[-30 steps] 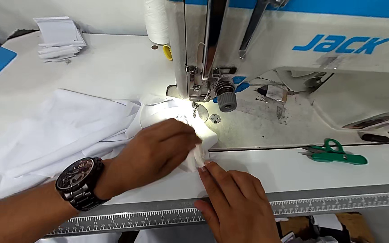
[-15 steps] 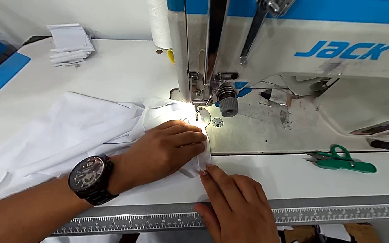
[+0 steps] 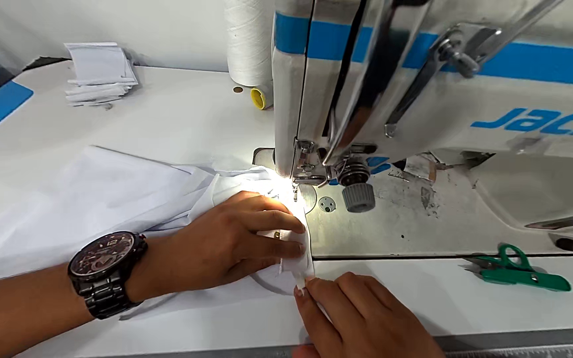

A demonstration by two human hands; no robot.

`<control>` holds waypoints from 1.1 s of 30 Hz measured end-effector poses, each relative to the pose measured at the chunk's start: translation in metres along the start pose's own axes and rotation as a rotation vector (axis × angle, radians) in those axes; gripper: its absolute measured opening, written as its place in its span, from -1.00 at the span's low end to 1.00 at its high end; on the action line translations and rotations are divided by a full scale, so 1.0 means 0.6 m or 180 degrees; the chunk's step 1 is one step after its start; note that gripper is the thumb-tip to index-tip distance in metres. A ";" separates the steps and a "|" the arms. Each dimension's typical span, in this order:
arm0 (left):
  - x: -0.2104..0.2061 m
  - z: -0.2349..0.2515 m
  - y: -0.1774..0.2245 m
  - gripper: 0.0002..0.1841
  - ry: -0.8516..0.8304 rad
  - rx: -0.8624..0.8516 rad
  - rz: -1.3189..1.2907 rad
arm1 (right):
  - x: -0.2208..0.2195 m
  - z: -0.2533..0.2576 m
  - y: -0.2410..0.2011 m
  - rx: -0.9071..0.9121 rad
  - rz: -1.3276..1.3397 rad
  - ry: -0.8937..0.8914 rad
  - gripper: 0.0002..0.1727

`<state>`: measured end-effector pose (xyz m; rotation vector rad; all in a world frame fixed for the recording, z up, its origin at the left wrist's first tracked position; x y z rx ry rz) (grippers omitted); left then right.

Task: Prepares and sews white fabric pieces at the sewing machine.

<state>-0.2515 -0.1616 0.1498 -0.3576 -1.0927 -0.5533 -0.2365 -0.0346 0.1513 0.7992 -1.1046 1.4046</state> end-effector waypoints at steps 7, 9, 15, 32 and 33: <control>0.001 0.001 -0.028 -0.68 0.0010 -0.0081 -0.0047 | -0.004 0.027 0.012 0.0300 0.0051 -0.0499 -0.49; 0.001 0.002 -0.032 -0.68 -0.0010 -0.0084 0.0030 | -0.007 0.030 0.017 0.0259 0.0073 -0.0442 -0.49; 0.011 0.003 -0.016 -0.70 0.0137 -0.0025 0.0440 | -0.013 0.026 0.020 0.0159 0.0048 -0.0262 -0.49; 0.006 0.011 0.010 -0.78 0.0246 0.0457 0.0073 | -0.015 0.014 0.011 0.0280 -0.0114 -0.0203 -0.47; 0.008 0.011 0.010 -0.78 0.0263 0.0427 0.0053 | -0.015 0.014 0.011 0.0277 -0.0118 -0.0216 -0.47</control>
Point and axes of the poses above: each hand's wrist, its own z-axis towards the middle knuckle, its own x-axis out of the back of the hand, y = z × x, the point moved 10 cm from there along z, towards the middle knuckle, and after that the axes turned 15 degrees about z, right-handed, at the moved point
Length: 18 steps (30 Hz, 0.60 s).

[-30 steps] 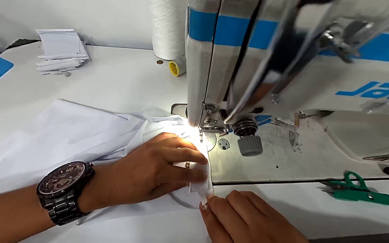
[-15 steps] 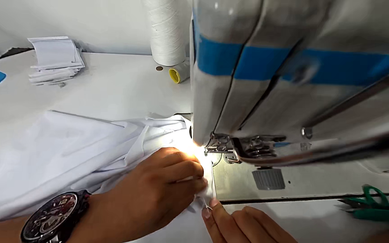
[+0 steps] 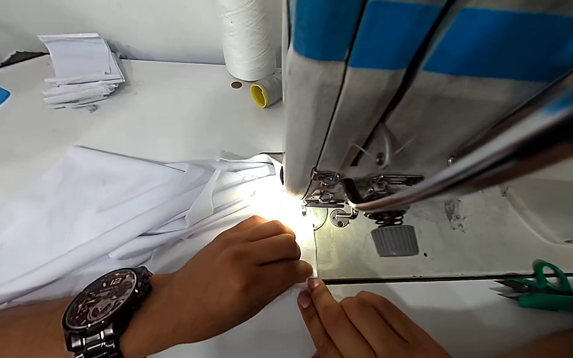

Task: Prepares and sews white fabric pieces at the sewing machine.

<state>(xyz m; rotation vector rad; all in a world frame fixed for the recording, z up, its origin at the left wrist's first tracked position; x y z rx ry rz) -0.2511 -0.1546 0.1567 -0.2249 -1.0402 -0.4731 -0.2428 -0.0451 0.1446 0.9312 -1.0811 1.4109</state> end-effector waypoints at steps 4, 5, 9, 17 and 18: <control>0.004 0.000 0.005 -0.79 0.0049 -0.0058 0.0053 | 0.000 0.000 -0.002 0.0010 -0.0009 -0.0069 -0.46; 0.003 0.000 0.008 -0.80 0.0037 -0.0066 0.0066 | 0.000 -0.001 -0.003 0.0022 -0.0015 -0.0068 -0.46; -0.001 -0.014 0.011 -0.78 -0.0107 0.0059 -0.0035 | 0.001 -0.001 -0.001 0.0056 0.0019 -0.0058 -0.48; -0.004 -0.028 0.000 -0.69 -0.0207 -0.0088 -0.0080 | 0.004 0.001 0.012 0.0146 0.0228 -0.0080 -0.51; -0.004 -0.027 -0.004 -0.68 -0.0220 -0.0077 -0.0085 | 0.005 0.004 0.016 0.0142 0.0250 -0.0059 -0.52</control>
Point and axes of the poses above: each hand's wrist, its own z-axis towards the middle knuckle, its own x-axis out of the back of the hand, y = z × x, the point moved 10 cm from there along z, towards the middle knuckle, and after that the axes turned 15 degrees about z, right-handed, at the moved point
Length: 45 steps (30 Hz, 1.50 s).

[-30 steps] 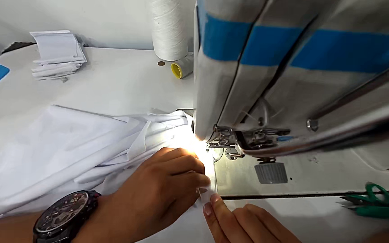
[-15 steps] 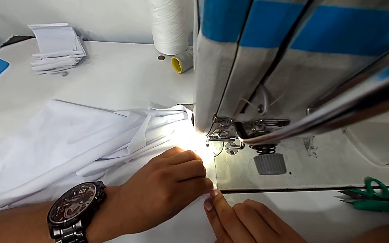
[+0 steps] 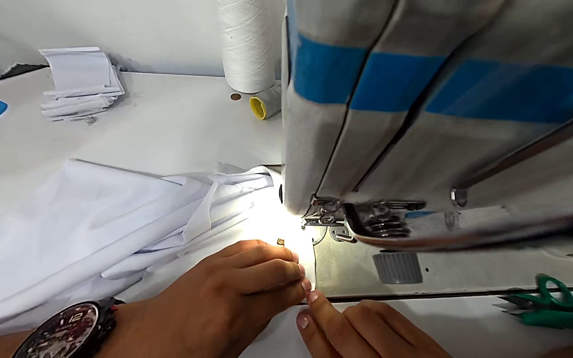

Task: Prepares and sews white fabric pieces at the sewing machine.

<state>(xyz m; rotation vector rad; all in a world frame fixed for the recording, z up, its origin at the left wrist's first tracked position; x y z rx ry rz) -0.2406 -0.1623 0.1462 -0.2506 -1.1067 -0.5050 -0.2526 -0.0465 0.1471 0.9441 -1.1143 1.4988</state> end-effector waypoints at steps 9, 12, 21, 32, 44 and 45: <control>-0.002 0.005 -0.020 -0.65 -0.0080 -0.0006 0.0019 | 0.001 0.012 0.023 0.0066 -0.0034 0.0109 -0.58; -0.002 0.004 -0.018 -0.64 -0.0097 -0.0066 -0.0036 | 0.004 0.010 0.025 0.0015 0.0011 0.0111 -0.60; -0.001 0.003 -0.008 -0.63 -0.0187 -0.0167 0.0074 | -0.001 0.012 0.107 -0.0369 0.0930 0.0533 -0.55; 0.001 -0.005 -0.028 -0.59 -0.0103 0.0080 0.0505 | -0.003 0.010 0.090 -0.0077 0.0664 0.0387 -0.53; -0.002 0.001 -0.050 -0.59 -0.0185 0.0084 0.0435 | 0.000 0.022 0.117 -0.0144 0.0752 0.0331 -0.52; -0.001 0.004 -0.052 -0.60 -0.0175 0.0088 0.0452 | 0.001 0.024 0.119 -0.0165 0.0738 0.0343 -0.52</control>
Point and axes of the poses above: each hand's wrist, its own z-axis towards the middle knuckle, its own x-axis out of the back of the hand, y = z × x, the point moved 10 cm from there along z, towards the middle knuckle, and after that the axes turned 15 degrees about z, right-handed, at the moved point
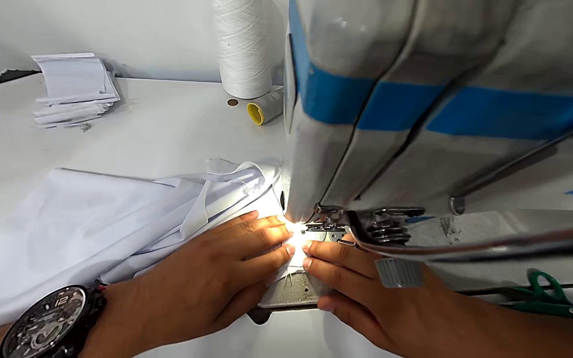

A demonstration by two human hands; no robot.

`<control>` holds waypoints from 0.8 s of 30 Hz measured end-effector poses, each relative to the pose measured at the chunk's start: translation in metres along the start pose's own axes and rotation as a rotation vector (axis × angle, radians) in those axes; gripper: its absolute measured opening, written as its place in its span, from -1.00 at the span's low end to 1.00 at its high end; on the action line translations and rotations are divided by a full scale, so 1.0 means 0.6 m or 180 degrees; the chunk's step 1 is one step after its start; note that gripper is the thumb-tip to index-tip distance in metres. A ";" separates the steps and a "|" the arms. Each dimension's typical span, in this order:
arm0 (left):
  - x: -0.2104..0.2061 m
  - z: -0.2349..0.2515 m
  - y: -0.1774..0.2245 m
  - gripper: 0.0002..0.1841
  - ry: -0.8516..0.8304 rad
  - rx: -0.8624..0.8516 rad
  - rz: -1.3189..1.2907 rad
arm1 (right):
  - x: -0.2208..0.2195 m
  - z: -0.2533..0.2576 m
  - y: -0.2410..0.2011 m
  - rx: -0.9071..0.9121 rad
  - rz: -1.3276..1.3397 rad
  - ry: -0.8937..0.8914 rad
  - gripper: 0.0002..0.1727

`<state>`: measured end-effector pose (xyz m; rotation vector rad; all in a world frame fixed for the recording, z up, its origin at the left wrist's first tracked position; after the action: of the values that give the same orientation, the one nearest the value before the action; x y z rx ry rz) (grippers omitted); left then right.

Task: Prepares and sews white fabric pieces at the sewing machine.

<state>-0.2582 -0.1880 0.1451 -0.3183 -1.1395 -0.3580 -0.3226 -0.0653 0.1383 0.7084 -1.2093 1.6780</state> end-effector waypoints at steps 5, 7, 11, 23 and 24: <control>0.002 0.013 -0.016 -0.61 0.0052 -0.0004 0.0092 | -0.002 0.007 0.015 -0.0156 -0.0148 0.0026 -0.48; 0.000 0.020 -0.026 -0.63 0.0060 0.0050 0.0064 | -0.001 0.008 0.022 -0.0240 -0.0235 0.0050 -0.46; 0.000 0.031 -0.040 -0.66 0.0118 0.0088 0.0167 | 0.003 0.010 0.024 -0.0280 -0.0370 0.0123 -0.43; 0.030 0.057 -0.196 -0.54 0.0202 0.1285 0.0235 | 0.007 0.024 -0.101 0.1186 -0.0838 0.0597 -0.75; 0.010 0.039 -0.223 -0.46 0.0076 0.1608 0.0011 | -0.005 0.038 -0.125 0.1252 -0.0937 0.0596 -0.81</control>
<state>-0.3332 -0.2994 0.1681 0.1277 -1.1639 -0.0622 -0.2546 -0.0803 0.1740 0.8956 -0.6139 1.7011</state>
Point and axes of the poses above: each hand's wrist, its own z-axis towards the middle knuckle, its own x-axis out of the back of the hand, y = z × x, the point moved 10 cm from there along z, towards the middle knuckle, and after that the axes turned 15 degrees about z, right-handed, at the moved point
